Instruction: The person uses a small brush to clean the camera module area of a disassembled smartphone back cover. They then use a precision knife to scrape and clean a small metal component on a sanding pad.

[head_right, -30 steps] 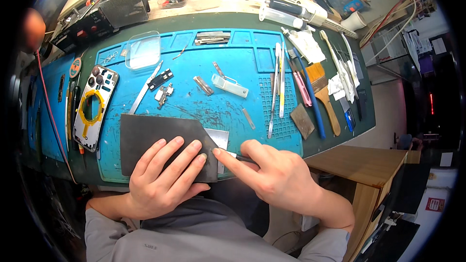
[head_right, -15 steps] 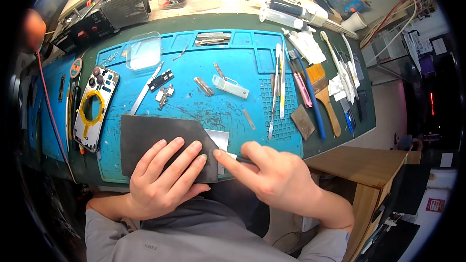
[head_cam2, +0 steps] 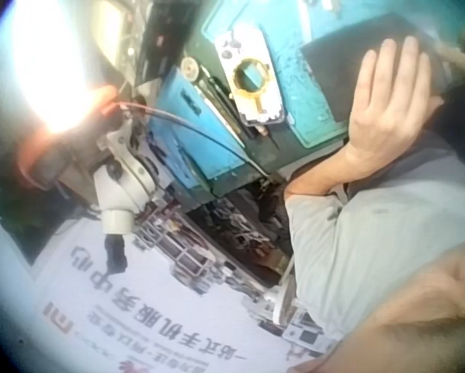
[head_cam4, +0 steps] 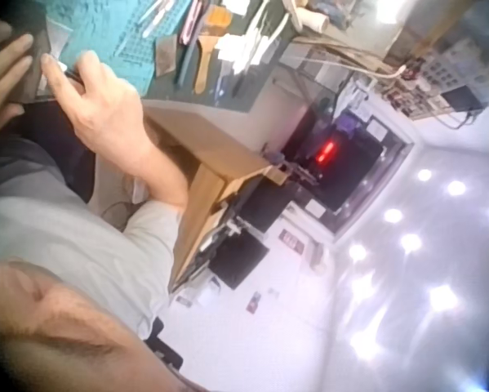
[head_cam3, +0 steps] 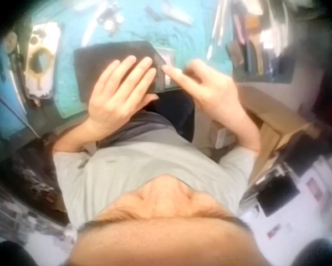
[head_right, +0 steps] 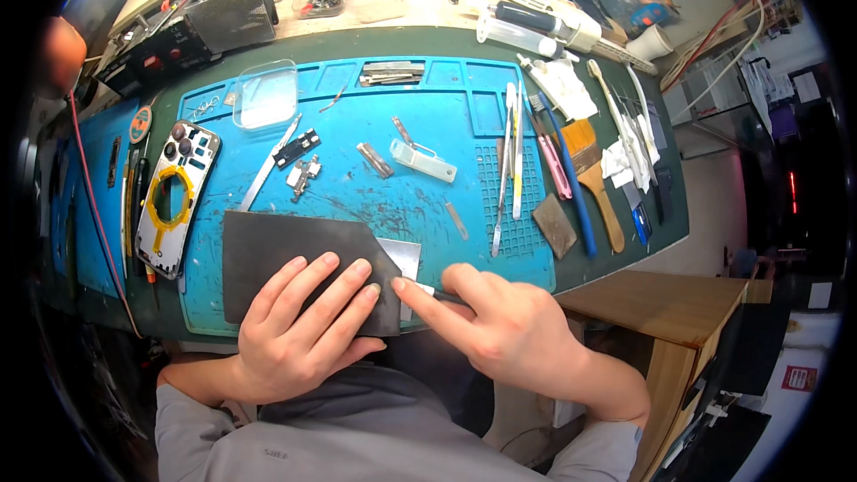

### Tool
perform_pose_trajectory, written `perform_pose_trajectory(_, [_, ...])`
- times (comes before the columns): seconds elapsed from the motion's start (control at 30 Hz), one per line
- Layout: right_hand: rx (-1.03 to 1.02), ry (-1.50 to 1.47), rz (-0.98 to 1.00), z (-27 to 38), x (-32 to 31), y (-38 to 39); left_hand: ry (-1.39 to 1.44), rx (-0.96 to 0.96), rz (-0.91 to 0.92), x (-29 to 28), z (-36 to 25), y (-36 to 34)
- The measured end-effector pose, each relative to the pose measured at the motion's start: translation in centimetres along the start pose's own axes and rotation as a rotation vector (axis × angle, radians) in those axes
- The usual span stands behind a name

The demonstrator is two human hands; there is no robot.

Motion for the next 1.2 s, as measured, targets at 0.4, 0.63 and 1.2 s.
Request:
perform_pose_trajectory(0.4, [0.015, -0.021, -0.017, 0.17, -0.03, 0.05, -0.003, -0.01, 0.002, -0.04, -0.08, 0.08])
perform_pose_trajectory(0.63, [0.012, -0.058, -0.046, -0.34, -0.33, 0.43, -0.006, -0.008, 0.003, -0.09, -0.05, -0.05])
perform_pose_trajectory(1.2, [-0.036, -0.005, -0.023, -0.27, 0.21, -0.14, -0.005, -0.003, 0.013, -0.06, -0.02, -0.03])
Point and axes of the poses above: each hand's wrist, its own y-axis away from the middle knuckle, its own x-axis out of the palm, z = x × y, the point moved 1 cm from there along -y, towards the middle knuckle, and after that the axes turned 10 degrees about z, right-handed, at the moved point
